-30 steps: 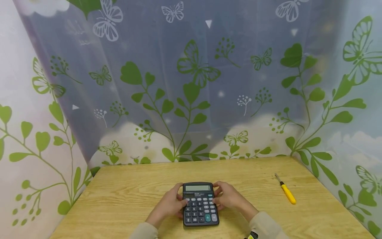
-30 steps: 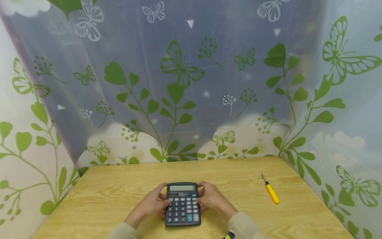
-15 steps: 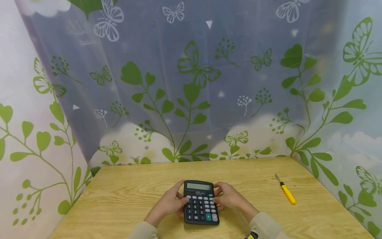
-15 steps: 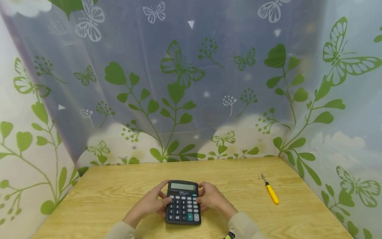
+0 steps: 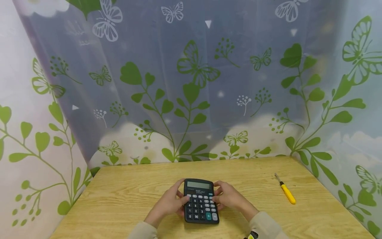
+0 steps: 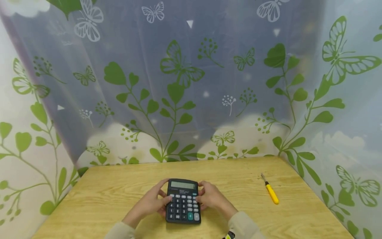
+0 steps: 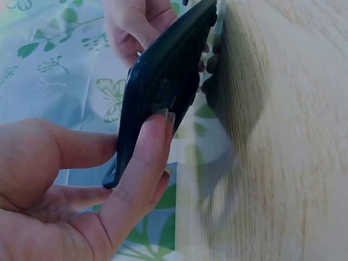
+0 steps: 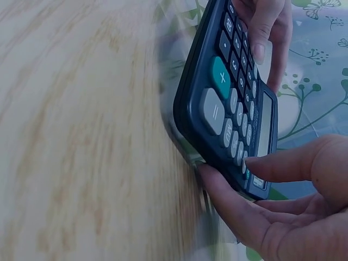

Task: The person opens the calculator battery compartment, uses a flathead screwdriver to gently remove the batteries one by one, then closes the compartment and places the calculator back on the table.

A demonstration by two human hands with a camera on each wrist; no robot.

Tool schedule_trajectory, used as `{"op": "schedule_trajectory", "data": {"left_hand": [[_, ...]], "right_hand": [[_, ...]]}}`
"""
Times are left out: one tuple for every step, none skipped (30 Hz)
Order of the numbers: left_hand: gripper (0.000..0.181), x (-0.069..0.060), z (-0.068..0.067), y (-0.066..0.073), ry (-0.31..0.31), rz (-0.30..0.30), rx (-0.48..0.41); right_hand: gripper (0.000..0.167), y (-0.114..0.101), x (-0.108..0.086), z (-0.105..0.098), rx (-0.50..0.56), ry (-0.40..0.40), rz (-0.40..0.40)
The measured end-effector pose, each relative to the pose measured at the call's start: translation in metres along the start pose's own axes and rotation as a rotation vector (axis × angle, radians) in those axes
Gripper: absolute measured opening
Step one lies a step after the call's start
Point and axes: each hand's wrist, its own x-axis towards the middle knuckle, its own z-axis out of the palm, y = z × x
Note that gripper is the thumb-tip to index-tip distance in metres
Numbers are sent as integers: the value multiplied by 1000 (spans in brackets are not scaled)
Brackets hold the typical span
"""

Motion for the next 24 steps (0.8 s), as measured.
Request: {"op": "schedule_trajectory", "data": {"left_hand": [[75,0,0,0,2,3,0],[75,-1,0,1,4,6,1],[75,-1,0,1,6,10,1],[75,-1,0,1,7,14,0],[75,-1,-1,1,8,17,-3],[75,-2,-1,2,8,21,-7],[74,-2,-1,2,9,24,-7],[74,-2,-1,2,9,27,-10],[74,-2,0,3,10,28,-12],[73,-3,0,3,11,29,-10],[73,-3,0,4,13,29,-5],[73,-3,0,4,13,30,-2],[73,-3,0,5,13,35,2],[73,-3,0,5,12,38,2],[74,-3,0,5,8,42,1],[74,-3,0,5,4,46,2],[73,-3,0,5,-2,50,-3],[72,-3,0,5,-10,55,-10],[71,-3,0,5,-17,58,-17],[69,-3,0,6,-25,59,-24],[67,-3,0,6,-31,59,-28],[65,-3,0,6,-35,61,-31],[63,-3,0,6,-38,61,-32],[62,-3,0,6,-39,61,-33]], "right_hand": [[55,0,0,0,5,-2,3],[54,0,0,0,11,-5,1],[54,0,0,0,15,-7,1],[54,0,1,-1,19,-11,-1],[54,0,1,-1,23,-14,-4],[54,1,1,-1,27,-18,-8],[55,1,1,-1,31,-20,-10],[55,1,1,-1,32,-24,-15],[55,1,0,-1,36,-28,-18],[55,2,0,-1,41,-32,-23],[56,1,0,-2,44,-35,-27],[56,2,0,-1,47,-37,-33],[57,1,-1,-2,49,-38,-38],[57,1,-1,-1,52,-37,-43],[58,1,-1,-1,54,-36,-46],[59,0,-2,-1,54,-34,-49],[59,0,-2,-1,54,-32,-51],[60,-1,-2,-1,54,-30,-50],[60,-1,-2,-1,56,-28,-49],[60,-2,-2,-1,59,-29,-47],[61,-2,-3,-1,63,-29,-45],[61,-2,-3,-1,64,-30,-46],[61,-3,-3,-1,67,-31,-47],[62,-3,-3,-1,67,-30,-49]]}}
